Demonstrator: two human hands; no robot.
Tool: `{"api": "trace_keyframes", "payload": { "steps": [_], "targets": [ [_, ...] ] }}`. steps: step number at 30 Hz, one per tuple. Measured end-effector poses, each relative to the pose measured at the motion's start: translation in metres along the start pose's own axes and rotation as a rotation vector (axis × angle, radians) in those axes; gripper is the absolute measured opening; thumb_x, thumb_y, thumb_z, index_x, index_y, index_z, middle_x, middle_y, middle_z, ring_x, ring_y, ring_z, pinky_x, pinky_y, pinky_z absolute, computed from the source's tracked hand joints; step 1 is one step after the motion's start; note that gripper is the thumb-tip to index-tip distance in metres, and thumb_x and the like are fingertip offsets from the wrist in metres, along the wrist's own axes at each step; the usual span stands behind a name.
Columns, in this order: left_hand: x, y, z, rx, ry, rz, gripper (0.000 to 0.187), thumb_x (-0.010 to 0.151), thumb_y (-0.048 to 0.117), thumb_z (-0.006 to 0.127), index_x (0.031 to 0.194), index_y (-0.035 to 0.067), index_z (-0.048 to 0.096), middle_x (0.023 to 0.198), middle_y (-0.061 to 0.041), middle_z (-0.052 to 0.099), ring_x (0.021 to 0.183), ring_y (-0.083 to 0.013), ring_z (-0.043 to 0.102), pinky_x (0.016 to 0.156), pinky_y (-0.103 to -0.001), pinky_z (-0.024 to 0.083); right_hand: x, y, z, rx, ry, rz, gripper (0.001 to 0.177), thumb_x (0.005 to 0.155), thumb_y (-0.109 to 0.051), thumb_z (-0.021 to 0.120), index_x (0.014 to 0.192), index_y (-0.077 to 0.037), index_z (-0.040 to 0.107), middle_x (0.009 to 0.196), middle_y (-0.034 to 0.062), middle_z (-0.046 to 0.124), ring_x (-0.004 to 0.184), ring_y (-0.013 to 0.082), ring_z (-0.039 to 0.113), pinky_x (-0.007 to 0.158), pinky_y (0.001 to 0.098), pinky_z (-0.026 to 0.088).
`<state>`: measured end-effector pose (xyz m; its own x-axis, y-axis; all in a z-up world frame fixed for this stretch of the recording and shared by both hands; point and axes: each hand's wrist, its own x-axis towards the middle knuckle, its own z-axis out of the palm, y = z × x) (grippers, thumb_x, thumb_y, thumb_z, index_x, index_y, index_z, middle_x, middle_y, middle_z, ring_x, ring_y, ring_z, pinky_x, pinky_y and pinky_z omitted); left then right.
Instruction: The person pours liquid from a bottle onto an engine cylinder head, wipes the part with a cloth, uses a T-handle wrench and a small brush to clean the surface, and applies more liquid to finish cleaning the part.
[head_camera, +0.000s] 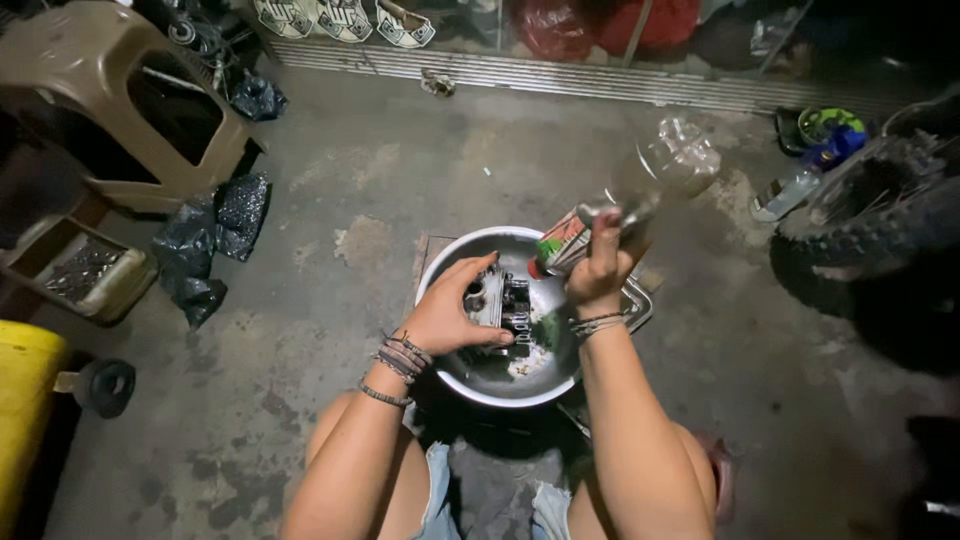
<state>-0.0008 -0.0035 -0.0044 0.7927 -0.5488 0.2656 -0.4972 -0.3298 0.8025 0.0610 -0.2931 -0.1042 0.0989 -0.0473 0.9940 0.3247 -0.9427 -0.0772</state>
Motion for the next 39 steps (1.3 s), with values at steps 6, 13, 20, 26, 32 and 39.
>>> {"api": "trace_keyframes", "payload": {
  "steps": [6, 13, 20, 26, 32, 39],
  "targets": [
    [0.0, 0.005, -0.001, 0.04, 0.007, 0.008, 0.113, 0.052, 0.049, 0.098, 0.145, 0.005, 0.053, 0.136, -0.022, 0.06, 0.128, -0.0459, 0.056, 0.11, -0.055, 0.043, 0.035, -0.02, -0.009, -0.011, 0.027, -0.032, 0.021, 0.103, 0.007, 0.06, 0.12, 0.015, 0.071, 0.127, 0.0353, 0.063, 0.116, 0.0489, 0.059, 0.109, 0.0517, 0.04],
    [0.003, 0.007, 0.0, 0.049, -0.017, -0.049, 0.113, 0.054, 0.049, 0.098, 0.146, 0.005, 0.052, 0.139, -0.021, 0.058, 0.13, -0.0457, 0.054, 0.111, -0.055, 0.043, 0.022, -0.015, -0.02, 0.039, -0.098, 0.019, 0.03, 0.106, 0.005, 0.049, 0.13, 0.019, 0.062, 0.127, 0.0406, 0.062, 0.126, 0.0533, 0.055, 0.117, 0.0548, 0.03],
    [0.001, 0.005, 0.001, 0.013, 0.008, 0.013, 0.107, 0.055, 0.04, 0.099, 0.144, 0.003, 0.053, 0.134, -0.022, 0.06, 0.129, -0.0463, 0.054, 0.112, -0.055, 0.042, 0.042, -0.02, -0.033, 0.018, -0.089, 0.153, 0.034, 0.107, -0.004, 0.055, 0.137, 0.013, 0.06, 0.105, 0.0363, 0.07, 0.098, 0.0488, 0.068, 0.09, 0.043, 0.051],
    [-0.003, -0.011, 0.005, -0.045, 0.044, 0.029, 0.106, 0.055, 0.038, 0.099, 0.145, 0.005, 0.053, 0.134, -0.02, 0.061, 0.13, -0.0431, 0.055, 0.112, -0.053, 0.042, 0.09, -0.054, -0.039, 0.373, 0.077, 0.52, 0.031, 0.11, -0.01, 0.057, 0.112, 0.017, 0.071, 0.08, 0.0396, 0.068, 0.089, 0.0152, 0.036, 0.073, 0.0381, 0.057],
    [-0.003, -0.039, 0.003, -0.069, 0.032, 0.042, 0.109, 0.055, 0.036, 0.1, 0.147, 0.004, 0.051, 0.133, -0.024, 0.06, 0.13, -0.0442, 0.055, 0.112, -0.053, 0.04, 0.08, -0.049, -0.034, 0.406, 0.075, 0.568, 0.023, 0.106, -0.005, 0.062, 0.112, 0.016, 0.071, 0.103, 0.0303, 0.071, 0.096, 0.0219, 0.067, 0.098, 0.0411, 0.053],
    [-0.008, -0.05, -0.001, -0.116, 0.032, 0.017, 0.107, 0.056, 0.031, 0.098, 0.148, 0.004, 0.051, 0.138, -0.025, 0.058, 0.134, -0.0434, 0.051, 0.115, -0.052, 0.037, 0.081, -0.066, -0.023, 0.489, 0.184, 0.652, 0.021, 0.104, -0.004, 0.065, 0.104, 0.016, 0.069, 0.095, 0.0297, 0.067, 0.094, 0.0226, 0.066, 0.095, 0.0366, 0.052]
  ]
}}
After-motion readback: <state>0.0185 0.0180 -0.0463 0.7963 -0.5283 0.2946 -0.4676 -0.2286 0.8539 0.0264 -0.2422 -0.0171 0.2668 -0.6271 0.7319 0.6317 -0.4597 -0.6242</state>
